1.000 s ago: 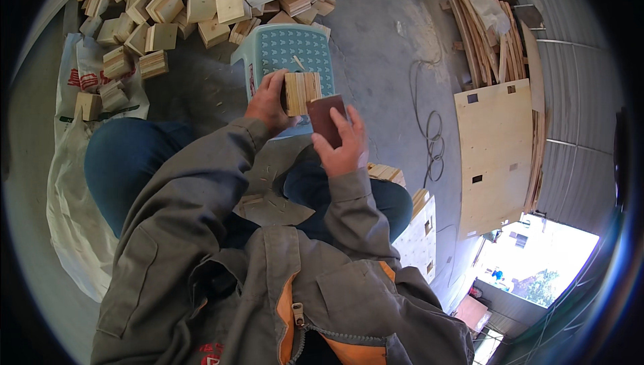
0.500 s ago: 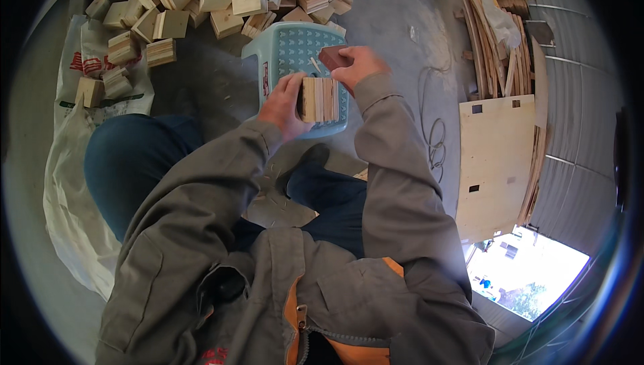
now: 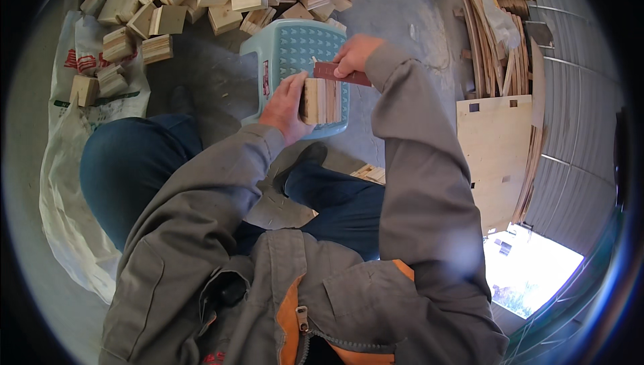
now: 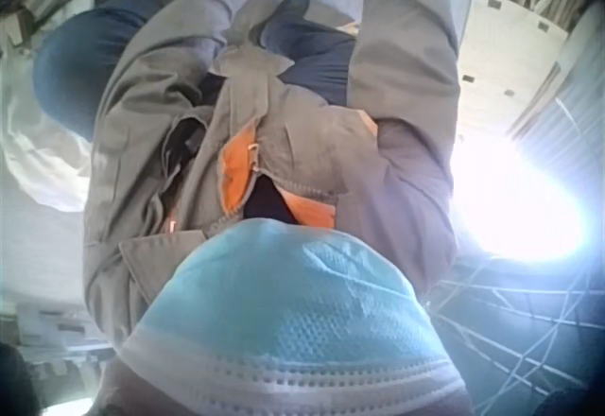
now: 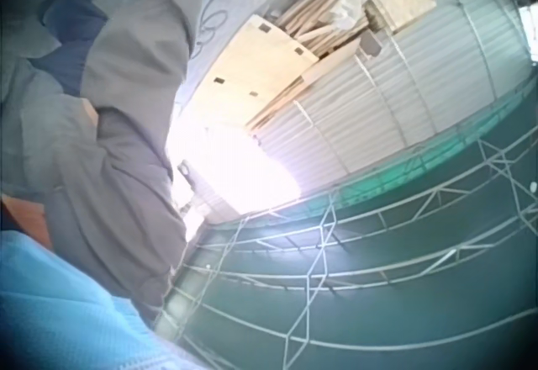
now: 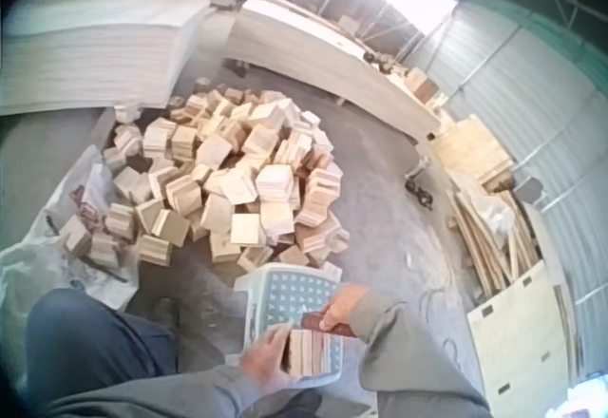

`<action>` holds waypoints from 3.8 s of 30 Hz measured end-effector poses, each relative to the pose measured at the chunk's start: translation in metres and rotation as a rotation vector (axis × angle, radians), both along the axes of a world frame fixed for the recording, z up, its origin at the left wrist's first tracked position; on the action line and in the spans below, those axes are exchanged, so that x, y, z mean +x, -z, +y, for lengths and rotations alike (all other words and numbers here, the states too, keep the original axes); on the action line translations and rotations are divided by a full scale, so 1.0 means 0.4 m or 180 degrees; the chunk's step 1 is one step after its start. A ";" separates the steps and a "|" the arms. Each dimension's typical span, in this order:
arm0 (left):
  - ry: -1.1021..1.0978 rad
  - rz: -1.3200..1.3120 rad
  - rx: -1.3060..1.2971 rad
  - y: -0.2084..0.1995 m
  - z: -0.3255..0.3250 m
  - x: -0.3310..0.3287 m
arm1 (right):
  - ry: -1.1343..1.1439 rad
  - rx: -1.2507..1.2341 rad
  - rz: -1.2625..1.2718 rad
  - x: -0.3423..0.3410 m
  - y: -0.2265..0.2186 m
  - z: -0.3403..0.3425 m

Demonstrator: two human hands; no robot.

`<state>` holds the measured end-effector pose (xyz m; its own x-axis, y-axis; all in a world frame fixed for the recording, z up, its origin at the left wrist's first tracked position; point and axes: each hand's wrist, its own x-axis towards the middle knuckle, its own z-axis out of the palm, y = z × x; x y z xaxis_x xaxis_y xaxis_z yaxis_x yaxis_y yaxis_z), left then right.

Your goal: The person sits on the floor and sands small wooden blocks one by one using a sanding block. They pick up each block from a pile, sand its surfaces, and place the finished block into a separate stack.

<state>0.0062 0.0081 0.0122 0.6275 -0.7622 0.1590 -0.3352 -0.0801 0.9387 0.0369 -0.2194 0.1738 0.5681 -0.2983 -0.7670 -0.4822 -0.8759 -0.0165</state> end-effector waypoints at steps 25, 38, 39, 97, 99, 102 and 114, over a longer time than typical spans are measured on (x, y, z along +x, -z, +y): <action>0.0040 0.0259 0.0080 -0.018 -0.004 0.006 | 0.2172 -0.0079 -0.2581 -0.486 0.132 0.035; -0.0349 0.4002 -0.0427 -0.104 0.098 0.129 | 0.2741 -0.0196 -0.3316 -0.503 0.382 0.225; -0.0479 0.4271 -0.0407 -0.114 0.103 0.122 | 0.2789 -0.0064 -0.3478 -0.513 0.391 0.219; 0.0509 0.3668 0.1155 0.036 0.185 0.069 | 0.3340 -0.1740 -0.5872 -1.142 -0.064 0.363; 0.0349 0.3510 0.1309 0.037 0.166 0.043 | 0.3546 -0.2150 -0.5804 -1.275 -0.055 0.364; 0.0359 0.3217 0.1432 0.041 0.151 0.005 | 0.4072 -0.2648 -0.5241 -1.475 0.019 0.418; 0.0259 0.2632 0.1973 0.098 0.157 0.002 | 0.6907 -0.1771 -0.1020 -1.819 0.643 1.071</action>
